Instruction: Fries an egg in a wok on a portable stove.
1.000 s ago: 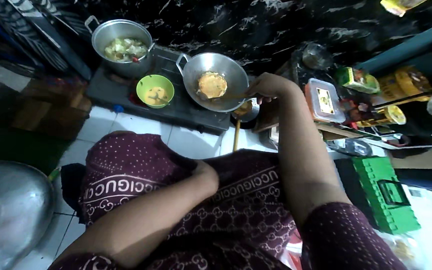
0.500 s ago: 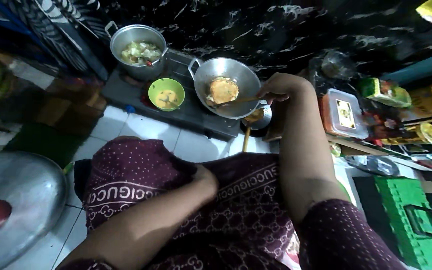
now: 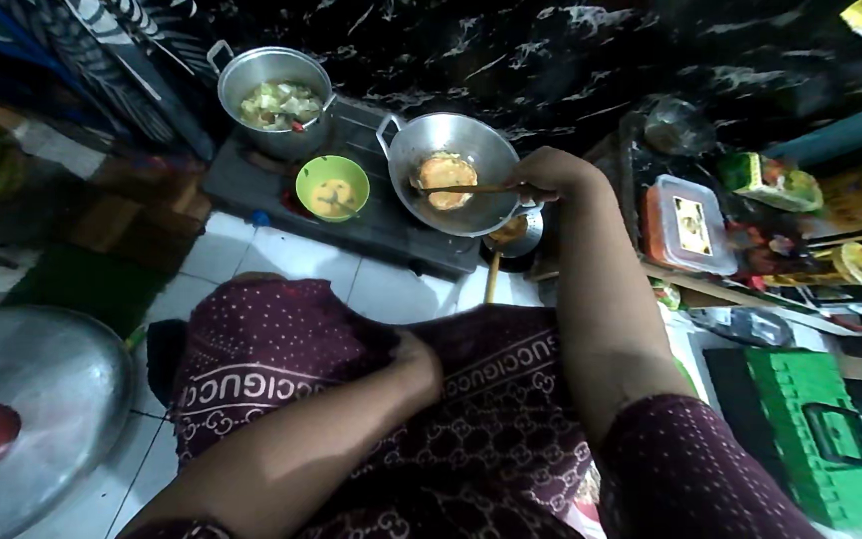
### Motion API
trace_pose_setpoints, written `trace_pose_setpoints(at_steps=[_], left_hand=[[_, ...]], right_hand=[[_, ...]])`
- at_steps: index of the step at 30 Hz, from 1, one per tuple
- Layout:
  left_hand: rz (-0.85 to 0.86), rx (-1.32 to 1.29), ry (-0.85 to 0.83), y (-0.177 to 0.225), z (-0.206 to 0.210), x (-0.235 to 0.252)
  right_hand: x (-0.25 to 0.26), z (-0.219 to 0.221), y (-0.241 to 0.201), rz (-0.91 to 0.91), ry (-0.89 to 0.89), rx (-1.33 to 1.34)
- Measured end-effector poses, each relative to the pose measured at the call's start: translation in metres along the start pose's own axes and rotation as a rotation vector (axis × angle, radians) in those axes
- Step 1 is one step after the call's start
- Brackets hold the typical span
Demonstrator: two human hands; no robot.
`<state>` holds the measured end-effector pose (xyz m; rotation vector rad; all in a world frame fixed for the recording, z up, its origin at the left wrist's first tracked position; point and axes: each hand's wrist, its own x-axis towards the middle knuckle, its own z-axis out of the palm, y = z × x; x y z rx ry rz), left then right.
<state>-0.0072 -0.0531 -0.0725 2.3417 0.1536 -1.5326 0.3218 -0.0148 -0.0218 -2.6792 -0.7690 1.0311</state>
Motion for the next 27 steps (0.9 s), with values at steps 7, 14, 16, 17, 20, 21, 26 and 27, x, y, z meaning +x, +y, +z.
trace_pose_setpoints(at_steps=[7,14,16,17,20,21,26,27], left_hand=[[-0.018,0.013,-0.008,0.002,-0.001,-0.001],[-0.056,0.013,0.049,0.002,0.007,0.007],[0.011,0.037,0.017,0.002,-0.01,-0.02],[0.034,0.045,0.007,0.002,-0.016,-0.029],[0.062,0.08,0.014,0.001,-0.014,-0.026],[0.072,0.086,0.024,0.001,-0.013,-0.026],[0.066,0.06,0.02,0.011,-0.014,-0.033],[0.057,0.076,0.048,0.012,-0.004,-0.02]], right_hand=[[-0.014,0.0,-0.001,-0.027,-0.066,0.066],[-0.009,0.016,-0.005,-0.077,0.049,0.084],[-0.01,0.023,-0.007,-0.107,0.123,-0.054],[-0.011,0.026,-0.011,-0.107,0.145,-0.126],[-0.03,0.042,-0.028,-0.047,0.156,-0.312],[-0.034,0.046,-0.031,-0.031,0.148,-0.355],[-0.05,0.068,-0.045,0.007,0.08,-0.453],[-0.051,0.072,-0.046,0.018,0.068,-0.467]])
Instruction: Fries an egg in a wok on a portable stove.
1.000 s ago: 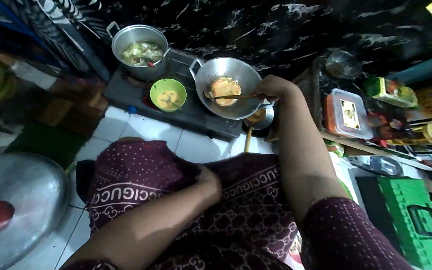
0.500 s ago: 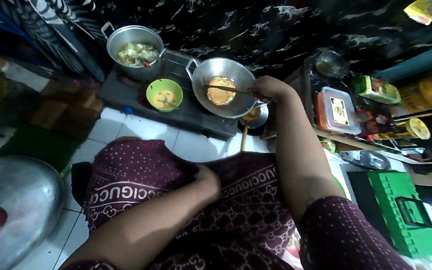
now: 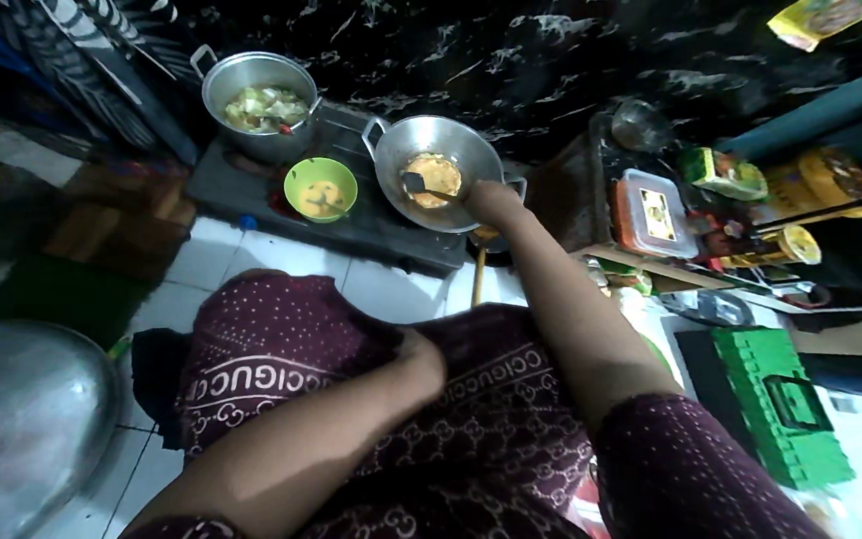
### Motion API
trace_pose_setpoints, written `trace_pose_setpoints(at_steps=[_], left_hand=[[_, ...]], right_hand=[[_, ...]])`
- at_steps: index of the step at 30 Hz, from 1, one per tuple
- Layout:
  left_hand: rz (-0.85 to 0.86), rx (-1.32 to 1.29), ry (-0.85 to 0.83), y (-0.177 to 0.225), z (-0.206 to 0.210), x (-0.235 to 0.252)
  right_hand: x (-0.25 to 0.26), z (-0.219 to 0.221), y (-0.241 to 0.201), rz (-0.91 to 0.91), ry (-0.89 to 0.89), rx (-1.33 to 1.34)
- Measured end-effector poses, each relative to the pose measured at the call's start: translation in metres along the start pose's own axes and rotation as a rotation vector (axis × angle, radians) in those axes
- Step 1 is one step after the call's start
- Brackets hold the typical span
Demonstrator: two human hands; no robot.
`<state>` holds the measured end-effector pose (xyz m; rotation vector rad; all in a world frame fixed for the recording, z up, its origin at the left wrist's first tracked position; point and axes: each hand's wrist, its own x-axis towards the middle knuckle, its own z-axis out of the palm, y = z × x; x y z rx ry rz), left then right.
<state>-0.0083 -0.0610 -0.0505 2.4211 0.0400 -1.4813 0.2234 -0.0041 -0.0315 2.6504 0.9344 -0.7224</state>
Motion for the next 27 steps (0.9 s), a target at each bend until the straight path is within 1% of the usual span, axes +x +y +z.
trace_pose_setpoints(at_steps=[2,5,8,11,15,18,23,27], left_hand=[[-0.007,0.016,0.0,0.002,0.003,0.008],[0.021,0.06,-0.035,0.004,-0.01,-0.006],[0.022,0.07,-0.048,0.007,-0.014,-0.012],[0.032,0.071,-0.045,0.007,-0.012,-0.007],[0.01,0.053,-0.069,0.012,-0.022,-0.022],[0.002,0.022,-0.059,0.012,-0.019,-0.016],[0.018,0.025,-0.031,0.011,-0.015,-0.009],[0.004,0.085,-0.047,0.008,-0.012,0.004]], right_hand=[[0.001,0.007,-0.001,-0.028,-0.019,0.006],[0.008,0.017,0.002,-0.074,-0.022,0.061],[0.01,0.023,0.004,-0.076,-0.027,0.095],[0.006,0.023,0.004,-0.058,-0.042,0.1],[0.009,0.023,0.011,-0.073,-0.043,0.108],[0.007,0.016,0.017,-0.082,-0.02,0.11],[-0.002,0.002,0.019,0.012,0.032,0.112],[0.009,0.014,0.018,0.057,0.034,0.065]])
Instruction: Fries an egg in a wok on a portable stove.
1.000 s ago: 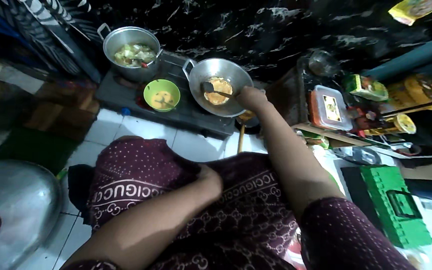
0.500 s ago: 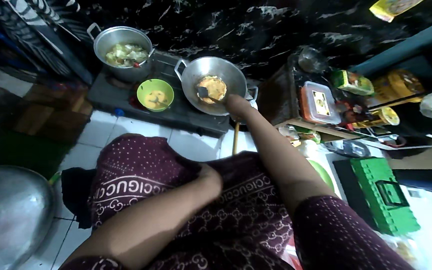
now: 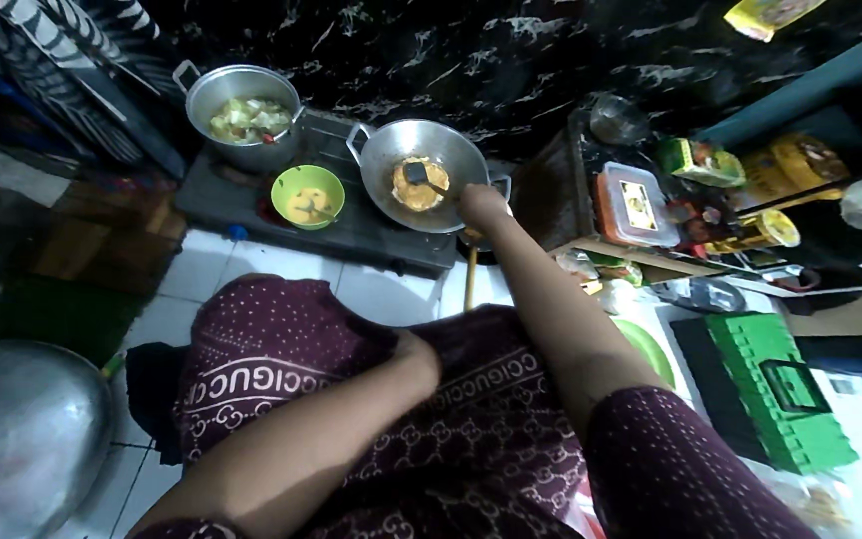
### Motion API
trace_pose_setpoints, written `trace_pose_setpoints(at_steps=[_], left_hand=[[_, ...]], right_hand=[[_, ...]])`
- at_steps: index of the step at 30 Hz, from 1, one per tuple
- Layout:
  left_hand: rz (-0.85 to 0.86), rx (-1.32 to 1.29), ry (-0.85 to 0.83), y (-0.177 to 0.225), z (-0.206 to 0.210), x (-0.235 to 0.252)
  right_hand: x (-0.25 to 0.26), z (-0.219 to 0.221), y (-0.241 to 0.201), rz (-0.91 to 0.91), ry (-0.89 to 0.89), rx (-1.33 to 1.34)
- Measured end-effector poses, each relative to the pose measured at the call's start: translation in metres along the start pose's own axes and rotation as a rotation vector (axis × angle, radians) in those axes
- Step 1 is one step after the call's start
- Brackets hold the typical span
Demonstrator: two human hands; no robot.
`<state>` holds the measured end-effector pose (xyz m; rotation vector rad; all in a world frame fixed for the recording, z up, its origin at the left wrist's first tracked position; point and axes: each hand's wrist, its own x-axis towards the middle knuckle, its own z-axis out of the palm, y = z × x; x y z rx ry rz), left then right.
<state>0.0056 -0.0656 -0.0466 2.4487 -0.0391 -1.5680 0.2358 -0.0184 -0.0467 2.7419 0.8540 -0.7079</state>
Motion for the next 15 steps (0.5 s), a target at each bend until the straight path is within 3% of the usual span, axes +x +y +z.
trace_pose_setpoints(at_steps=[6,15], left_hand=[[0.017,0.009,-0.018,0.001,-0.006,-0.01],[-0.008,-0.017,0.025,-0.003,0.006,0.004]], right_hand=[[0.021,0.019,0.004,-0.046,-0.046,0.065],[0.017,0.011,0.008,-0.063,-0.03,0.083]])
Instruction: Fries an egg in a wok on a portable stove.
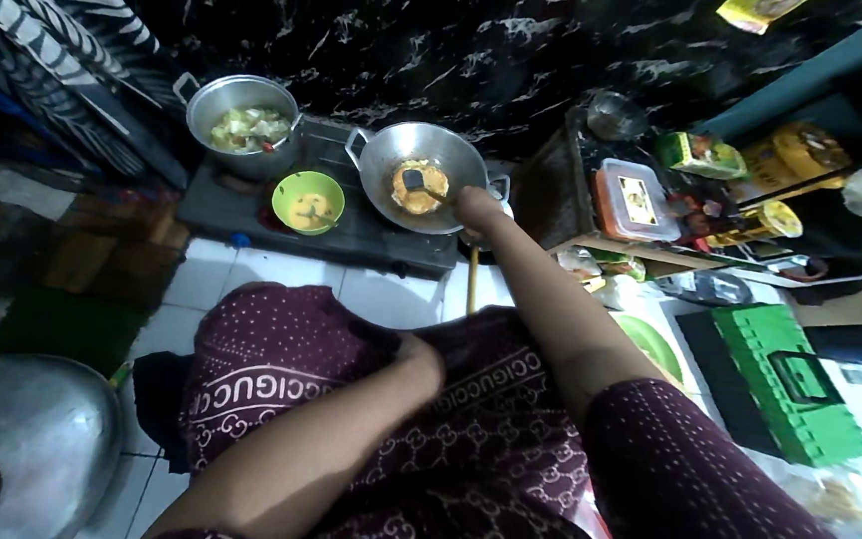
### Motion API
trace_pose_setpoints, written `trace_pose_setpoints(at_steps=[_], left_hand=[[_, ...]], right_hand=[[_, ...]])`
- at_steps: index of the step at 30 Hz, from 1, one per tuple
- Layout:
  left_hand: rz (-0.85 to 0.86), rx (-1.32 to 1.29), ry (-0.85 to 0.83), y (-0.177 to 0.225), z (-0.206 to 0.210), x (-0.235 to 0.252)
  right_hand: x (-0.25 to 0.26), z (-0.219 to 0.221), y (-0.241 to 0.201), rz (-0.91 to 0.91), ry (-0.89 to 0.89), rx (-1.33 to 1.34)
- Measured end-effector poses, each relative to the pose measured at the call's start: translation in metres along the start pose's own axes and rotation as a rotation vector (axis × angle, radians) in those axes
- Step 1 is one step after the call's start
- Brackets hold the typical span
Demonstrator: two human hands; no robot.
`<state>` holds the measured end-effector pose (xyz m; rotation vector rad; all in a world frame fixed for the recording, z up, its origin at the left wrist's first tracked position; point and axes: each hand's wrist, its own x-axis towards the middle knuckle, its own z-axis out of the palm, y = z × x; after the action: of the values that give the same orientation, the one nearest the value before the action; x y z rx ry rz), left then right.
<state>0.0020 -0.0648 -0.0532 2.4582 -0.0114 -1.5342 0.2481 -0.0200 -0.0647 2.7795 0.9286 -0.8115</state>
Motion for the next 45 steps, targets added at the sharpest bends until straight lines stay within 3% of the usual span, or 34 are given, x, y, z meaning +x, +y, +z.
trace_pose_setpoints(at_steps=[6,11,16,25,29,35,45], left_hand=[[0.008,0.008,-0.002,0.005,0.001,-0.006],[0.007,-0.009,0.096,0.002,0.011,0.004],[0.02,0.032,-0.009,0.015,-0.005,-0.027],[0.025,0.03,0.086,0.012,0.021,-0.006],[0.04,0.019,0.111,0.01,0.023,-0.01],[0.03,0.003,0.125,0.01,0.024,-0.014],[0.031,0.008,0.13,0.013,0.028,-0.018]], right_hand=[[-0.028,-0.01,-0.007,0.059,0.01,-0.02],[-0.03,0.016,-0.002,0.029,-0.032,-0.053],[-0.024,0.038,0.005,0.012,-0.073,-0.007],[-0.015,0.074,0.03,0.01,-0.128,0.068],[-0.021,0.066,0.038,0.077,-0.054,0.246],[-0.043,0.042,0.047,0.125,0.102,0.31],[-0.048,0.032,0.068,0.151,0.169,0.398]])
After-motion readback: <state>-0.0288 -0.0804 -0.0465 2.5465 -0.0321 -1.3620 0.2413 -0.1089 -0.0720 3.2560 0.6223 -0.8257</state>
